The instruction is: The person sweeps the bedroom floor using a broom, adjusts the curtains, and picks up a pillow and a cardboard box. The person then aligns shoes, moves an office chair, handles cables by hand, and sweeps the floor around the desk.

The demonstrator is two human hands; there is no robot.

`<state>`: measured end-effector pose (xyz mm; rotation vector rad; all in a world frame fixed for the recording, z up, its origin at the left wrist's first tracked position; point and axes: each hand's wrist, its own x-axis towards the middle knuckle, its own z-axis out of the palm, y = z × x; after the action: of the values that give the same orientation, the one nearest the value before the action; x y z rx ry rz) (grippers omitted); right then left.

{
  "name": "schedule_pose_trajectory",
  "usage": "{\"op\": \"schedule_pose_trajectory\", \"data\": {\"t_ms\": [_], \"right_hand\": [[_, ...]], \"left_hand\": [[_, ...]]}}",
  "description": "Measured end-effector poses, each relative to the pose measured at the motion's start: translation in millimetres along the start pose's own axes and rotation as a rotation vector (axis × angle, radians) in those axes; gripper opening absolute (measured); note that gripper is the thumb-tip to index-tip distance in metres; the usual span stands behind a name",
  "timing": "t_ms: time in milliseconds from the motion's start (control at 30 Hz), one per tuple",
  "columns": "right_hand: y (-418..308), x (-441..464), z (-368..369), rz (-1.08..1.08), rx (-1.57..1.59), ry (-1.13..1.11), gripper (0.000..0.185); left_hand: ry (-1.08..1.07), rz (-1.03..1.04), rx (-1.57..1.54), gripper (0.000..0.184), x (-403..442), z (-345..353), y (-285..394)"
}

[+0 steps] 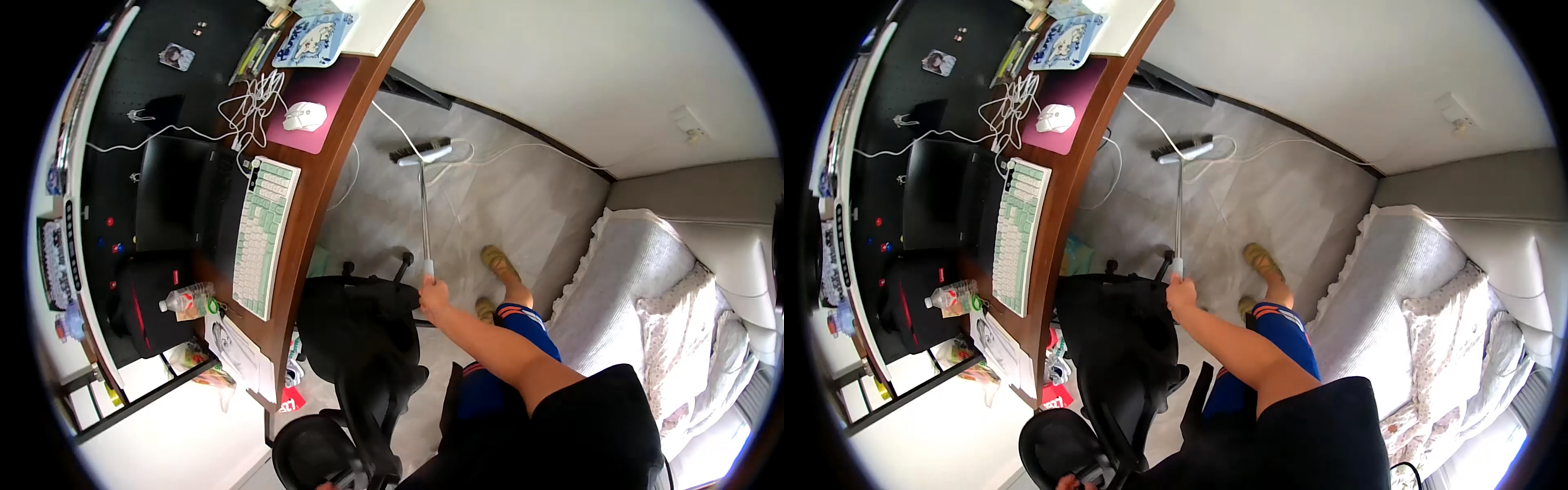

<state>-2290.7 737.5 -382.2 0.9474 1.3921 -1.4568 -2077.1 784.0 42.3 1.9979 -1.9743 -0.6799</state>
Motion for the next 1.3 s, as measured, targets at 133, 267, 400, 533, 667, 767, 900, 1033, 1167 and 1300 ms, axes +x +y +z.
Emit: {"op": "schedule_pose_trajectory", "data": {"t_ms": [133, 267, 400, 533, 667, 767, 900, 1033, 1167, 1300], "right_hand": [[-26, -55, -32, 0.084, 0.233, -0.133, 0.027], [-59, -55, -59, 0.189, 0.174, -0.196, 0.023], [-83, -35, -91, 0.235, 0.145, -0.242, 0.023], [-100, -17, -128, 0.210, 0.060, -0.299, 0.023], [-121, -7, -166, 0.162, -0.119, -0.260, 0.030], [-133, 9, -197, 0.150, -0.274, -0.273, 0.033], [-169, 16, -224, 0.048, -0.562, -0.237, 0.031], [-186, 30, -244, -0.055, -0.734, -0.186, 0.030], [-192, 37, -259, -0.232, -0.969, -0.149, 0.032], [-201, 30, -267, -0.250, -1.046, -0.206, 0.035]], "left_hand": [[-0.321, 0.456, 0.171, 0.046, 38, -17, 19], [-0.644, 0.782, 0.194, 0.029, 77, 50, 94], [-1.061, 0.696, 0.072, 0.035, 128, 202, 152], [-0.988, 0.634, 0.255, 0.050, 224, 436, 175], [-0.822, 0.330, 0.186, 0.071, 300, 635, 218], [-0.684, 0.228, 0.129, 0.088, 359, 758, 201], [-0.635, 0.197, 0.101, 0.102, 382, 830, 198], [-0.770, 0.136, -0.304, 0.073, 385, 861, 207], [-0.819, -0.012, -0.267, 0.023, 396, 907, 167], [-1.136, -0.256, -0.606, 0.023, 332, 907, 94]]}}
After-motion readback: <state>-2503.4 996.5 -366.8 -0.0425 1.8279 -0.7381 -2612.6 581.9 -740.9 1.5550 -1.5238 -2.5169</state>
